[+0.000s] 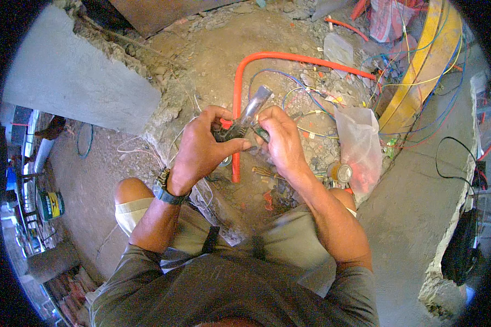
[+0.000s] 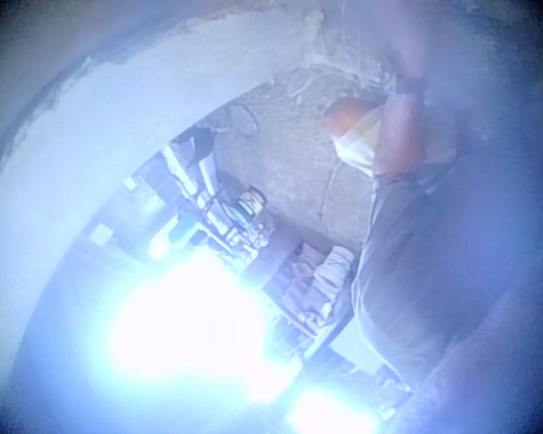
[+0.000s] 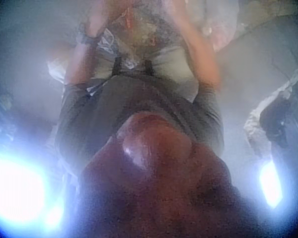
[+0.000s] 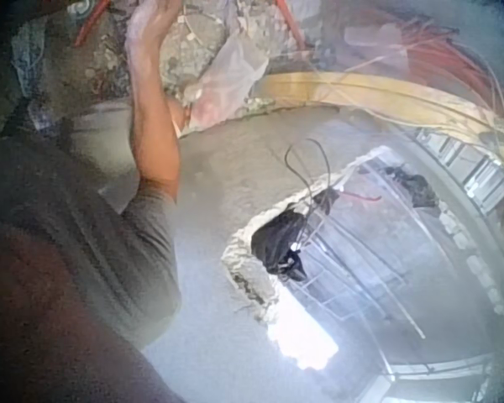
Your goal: The person sits on the floor and uses a utility knife to cut the end of an orange plastic pipe. Then, the person assembles a blowtorch with a gas canister, ignites it, and applies the flame to the cut end of the pipe to soften it.
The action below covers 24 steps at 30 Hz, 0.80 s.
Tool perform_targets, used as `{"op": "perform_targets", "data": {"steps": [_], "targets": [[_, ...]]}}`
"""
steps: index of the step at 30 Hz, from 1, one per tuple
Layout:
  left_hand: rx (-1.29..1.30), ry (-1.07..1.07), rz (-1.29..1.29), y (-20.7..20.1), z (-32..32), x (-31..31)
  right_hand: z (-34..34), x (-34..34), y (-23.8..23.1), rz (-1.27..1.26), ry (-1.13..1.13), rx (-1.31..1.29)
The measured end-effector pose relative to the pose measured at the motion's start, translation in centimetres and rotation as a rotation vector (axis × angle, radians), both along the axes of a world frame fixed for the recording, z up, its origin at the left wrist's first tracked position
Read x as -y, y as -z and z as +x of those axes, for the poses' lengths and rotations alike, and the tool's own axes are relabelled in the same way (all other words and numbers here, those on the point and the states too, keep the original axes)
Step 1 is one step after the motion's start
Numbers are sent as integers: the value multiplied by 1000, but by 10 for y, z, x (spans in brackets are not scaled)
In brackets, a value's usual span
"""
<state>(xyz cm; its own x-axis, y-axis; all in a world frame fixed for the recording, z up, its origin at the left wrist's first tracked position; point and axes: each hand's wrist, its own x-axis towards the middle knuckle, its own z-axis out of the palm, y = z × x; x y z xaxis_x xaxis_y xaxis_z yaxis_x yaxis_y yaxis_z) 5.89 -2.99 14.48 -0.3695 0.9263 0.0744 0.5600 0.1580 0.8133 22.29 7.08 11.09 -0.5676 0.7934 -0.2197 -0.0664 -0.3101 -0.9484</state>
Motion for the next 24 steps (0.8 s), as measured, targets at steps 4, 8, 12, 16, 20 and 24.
{"op": "perform_targets", "data": {"steps": [4, 8, 12, 16, 20, 24], "targets": [[30, -16, 16, 2, 2, -1, 2, -3, 7, -12, -21, -14], [59, 34, -11, 4, 0, -4, 7, -9, 17, -16, -17, -56], [588, 93, -15, 18, -14, -6, 9, -19, 11, -164, 109, -81], [909, -21, 91, 26, -20, -16, 23, -28, 16, -60, 37, -32], [1214, -46, -122, 50, -31, -22, 20, -25, 10, 426, 20, 83], [1208, 60, -259, 57, -22, -20, 16, -10, -1, 1013, -59, 219]]}}
